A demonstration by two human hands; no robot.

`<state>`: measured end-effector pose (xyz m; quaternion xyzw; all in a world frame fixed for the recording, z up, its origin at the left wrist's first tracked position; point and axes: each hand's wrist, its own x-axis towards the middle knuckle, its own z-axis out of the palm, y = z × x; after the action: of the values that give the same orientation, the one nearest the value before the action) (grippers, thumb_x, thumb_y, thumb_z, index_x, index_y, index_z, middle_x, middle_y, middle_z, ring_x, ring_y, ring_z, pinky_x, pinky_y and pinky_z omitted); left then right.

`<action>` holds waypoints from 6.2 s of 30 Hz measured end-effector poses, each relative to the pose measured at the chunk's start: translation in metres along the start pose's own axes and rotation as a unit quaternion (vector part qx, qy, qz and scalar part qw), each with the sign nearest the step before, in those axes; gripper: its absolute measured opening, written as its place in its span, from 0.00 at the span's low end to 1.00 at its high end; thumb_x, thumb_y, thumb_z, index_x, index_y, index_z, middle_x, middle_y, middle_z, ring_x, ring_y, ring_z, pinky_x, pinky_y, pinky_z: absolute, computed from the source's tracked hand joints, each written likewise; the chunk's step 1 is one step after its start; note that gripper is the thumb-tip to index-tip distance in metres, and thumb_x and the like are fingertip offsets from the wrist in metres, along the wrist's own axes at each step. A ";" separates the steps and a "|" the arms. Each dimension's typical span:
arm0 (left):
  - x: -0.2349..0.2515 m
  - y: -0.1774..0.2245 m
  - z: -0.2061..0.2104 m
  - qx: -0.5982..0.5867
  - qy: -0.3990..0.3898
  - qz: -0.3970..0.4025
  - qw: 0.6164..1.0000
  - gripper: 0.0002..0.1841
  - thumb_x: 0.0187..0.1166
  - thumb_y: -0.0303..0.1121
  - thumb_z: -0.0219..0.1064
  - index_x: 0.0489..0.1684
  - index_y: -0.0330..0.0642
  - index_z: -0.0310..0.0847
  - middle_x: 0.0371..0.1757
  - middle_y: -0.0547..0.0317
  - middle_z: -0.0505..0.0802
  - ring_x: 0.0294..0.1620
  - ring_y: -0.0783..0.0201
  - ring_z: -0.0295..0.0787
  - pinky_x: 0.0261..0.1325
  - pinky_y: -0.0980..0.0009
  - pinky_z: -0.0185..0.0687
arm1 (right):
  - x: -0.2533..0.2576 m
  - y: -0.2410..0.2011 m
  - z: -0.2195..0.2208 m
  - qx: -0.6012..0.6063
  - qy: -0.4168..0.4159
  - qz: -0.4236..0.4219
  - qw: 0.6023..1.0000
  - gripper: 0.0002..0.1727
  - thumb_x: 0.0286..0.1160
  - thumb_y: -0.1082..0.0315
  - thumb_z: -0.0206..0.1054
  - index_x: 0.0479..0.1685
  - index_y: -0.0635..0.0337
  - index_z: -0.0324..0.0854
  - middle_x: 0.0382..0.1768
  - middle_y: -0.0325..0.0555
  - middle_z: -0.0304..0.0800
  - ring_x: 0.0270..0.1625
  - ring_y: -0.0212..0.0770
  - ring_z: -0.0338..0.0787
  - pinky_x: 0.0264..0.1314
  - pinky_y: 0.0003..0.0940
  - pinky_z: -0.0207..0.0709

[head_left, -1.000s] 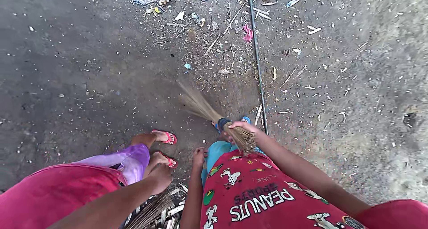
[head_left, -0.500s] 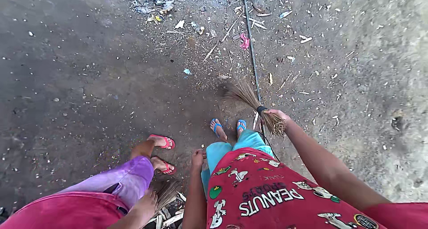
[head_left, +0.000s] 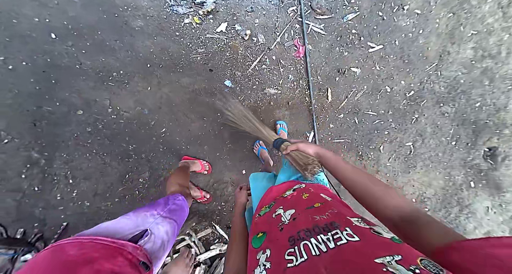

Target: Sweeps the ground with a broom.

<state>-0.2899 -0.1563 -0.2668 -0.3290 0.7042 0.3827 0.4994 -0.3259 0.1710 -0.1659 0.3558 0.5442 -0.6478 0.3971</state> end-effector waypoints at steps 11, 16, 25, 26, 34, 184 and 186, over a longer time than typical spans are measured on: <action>-0.037 0.037 0.004 -0.050 0.077 -0.008 0.996 0.20 0.96 0.37 0.46 0.71 0.32 0.75 0.56 0.40 0.92 0.45 0.52 0.89 0.45 0.54 0.80 | 0.050 0.038 -0.084 0.279 -0.055 0.063 0.957 0.13 0.88 0.59 0.50 0.53 0.56 0.77 0.32 0.43 0.87 0.28 0.36 0.87 0.29 0.31 0.83; -0.026 0.068 0.046 0.038 0.011 0.043 0.998 0.20 0.95 0.35 0.50 0.68 0.27 0.77 0.58 0.36 0.90 0.54 0.50 0.89 0.59 0.52 0.82 | -0.010 0.071 -0.196 0.373 0.048 0.043 0.926 0.17 0.90 0.59 0.42 0.52 0.57 0.75 0.31 0.46 0.89 0.26 0.37 0.89 0.24 0.29 0.84; -0.021 0.154 0.096 0.032 -0.019 0.078 0.996 0.19 0.95 0.35 0.47 0.71 0.31 0.74 0.55 0.42 0.91 0.44 0.56 0.88 0.45 0.58 0.82 | -0.039 0.008 -0.152 0.010 0.227 0.052 0.972 0.48 0.64 0.64 0.76 0.90 0.58 0.58 0.68 0.59 0.83 0.61 0.52 0.89 0.64 0.53 0.82; -0.021 0.162 0.099 0.025 -0.013 0.079 0.996 0.19 0.95 0.35 0.47 0.71 0.31 0.74 0.55 0.43 0.91 0.43 0.56 0.88 0.44 0.58 0.81 | -0.042 -0.002 -0.153 0.024 0.188 0.037 0.981 0.47 0.65 0.65 0.76 0.91 0.56 0.58 0.68 0.57 0.84 0.59 0.48 0.90 0.61 0.48 0.84; -0.030 0.198 0.104 0.031 0.012 0.196 0.980 0.17 0.91 0.26 0.46 0.65 0.23 0.76 0.49 0.42 0.91 0.43 0.62 0.89 0.52 0.65 0.84 | 0.029 -0.054 -0.097 0.082 -0.169 0.046 0.981 0.39 0.80 0.65 0.64 0.92 0.54 0.54 0.59 0.56 0.86 0.45 0.45 0.90 0.49 0.43 0.86; 0.008 0.357 0.098 0.098 0.037 0.166 0.981 0.18 0.93 0.29 0.48 0.69 0.25 0.73 0.50 0.41 0.91 0.41 0.61 0.88 0.46 0.64 0.84 | 0.047 -0.156 -0.214 0.296 -0.117 -0.012 0.948 0.16 0.88 0.59 0.53 0.63 0.58 0.75 0.39 0.46 0.90 0.32 0.37 0.90 0.34 0.32 0.86; 0.005 0.359 0.095 0.114 0.050 0.137 0.983 0.18 0.94 0.31 0.48 0.70 0.27 0.73 0.52 0.41 0.91 0.44 0.58 0.88 0.46 0.61 0.82 | 0.072 -0.164 -0.197 0.335 -0.234 -0.009 0.913 0.19 0.90 0.55 0.43 0.54 0.57 0.75 0.35 0.44 0.89 0.30 0.35 0.89 0.33 0.30 0.86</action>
<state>-0.5522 0.1017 -0.2155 -0.1895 0.8057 0.3479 0.4403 -0.4988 0.3715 -0.1915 0.3015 0.1897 -0.8604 0.3643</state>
